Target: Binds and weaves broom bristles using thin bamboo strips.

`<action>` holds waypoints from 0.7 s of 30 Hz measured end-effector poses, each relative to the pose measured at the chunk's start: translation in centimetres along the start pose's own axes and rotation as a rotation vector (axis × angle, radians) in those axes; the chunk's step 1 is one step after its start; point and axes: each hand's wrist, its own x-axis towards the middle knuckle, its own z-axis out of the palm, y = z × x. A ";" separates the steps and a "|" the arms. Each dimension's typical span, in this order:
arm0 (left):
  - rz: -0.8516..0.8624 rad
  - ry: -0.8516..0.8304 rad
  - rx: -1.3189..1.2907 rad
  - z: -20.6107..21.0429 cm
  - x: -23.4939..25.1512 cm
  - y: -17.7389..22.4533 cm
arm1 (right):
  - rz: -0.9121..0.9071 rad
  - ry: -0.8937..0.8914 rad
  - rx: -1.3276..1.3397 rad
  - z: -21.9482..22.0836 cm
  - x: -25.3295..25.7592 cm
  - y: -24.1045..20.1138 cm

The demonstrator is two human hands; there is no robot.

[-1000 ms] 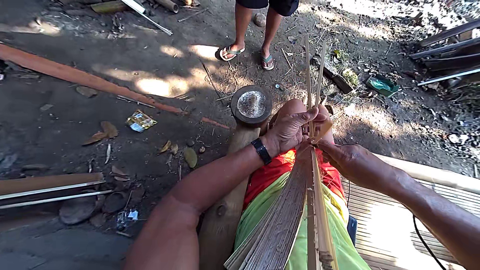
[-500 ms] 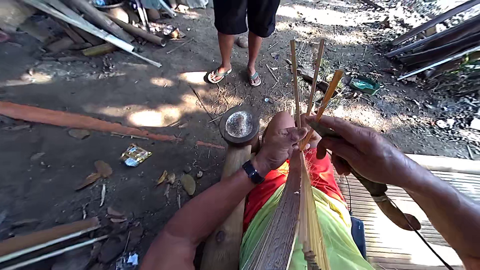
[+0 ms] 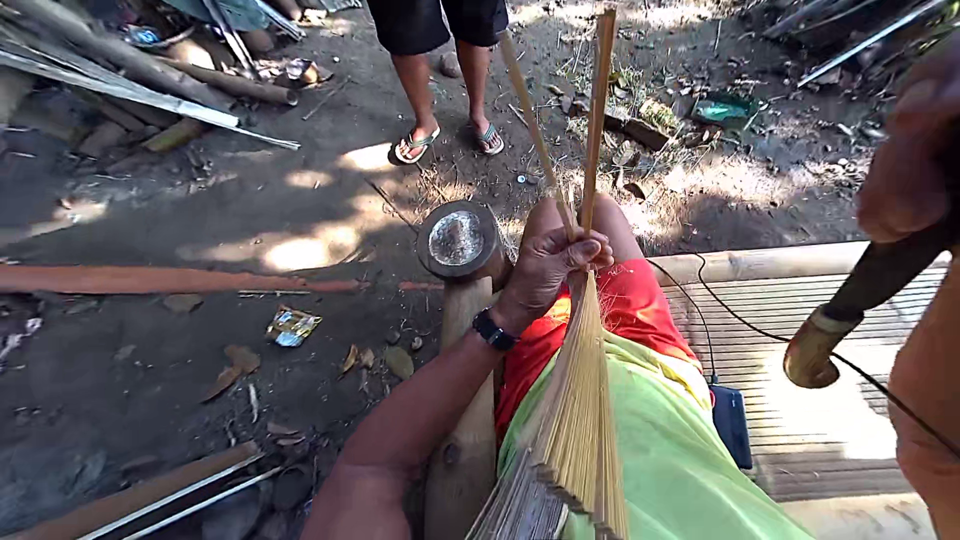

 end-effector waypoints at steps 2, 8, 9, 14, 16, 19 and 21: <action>-0.016 0.010 -0.045 -0.2 0.1 -0.1 | -0.046 -0.148 -0.222 1.7 -1.7 1.6; -0.043 0.114 -0.148 0.2 2.2 -0.3 | -0.302 -0.624 -0.742 6.4 -3.8 7.1; -0.025 0.099 -0.212 -0.2 2.7 -0.7 | -0.332 -0.648 -0.744 6.5 -3.8 7.2; -0.037 0.105 -0.218 -0.1 2.7 -1.0 | -0.390 -0.755 -0.790 6.7 -3.7 7.0; -0.026 0.088 -0.258 -0.5 3.0 -1.2 | -0.405 -0.777 -0.815 6.6 -3.7 7.3; -0.030 0.089 -0.280 -0.6 3.2 -1.3 | -0.419 -0.784 -0.827 6.5 -3.5 7.4; -0.037 0.087 -0.289 -0.6 3.3 -1.2 | -0.408 -0.778 -0.814 6.2 -3.4 7.1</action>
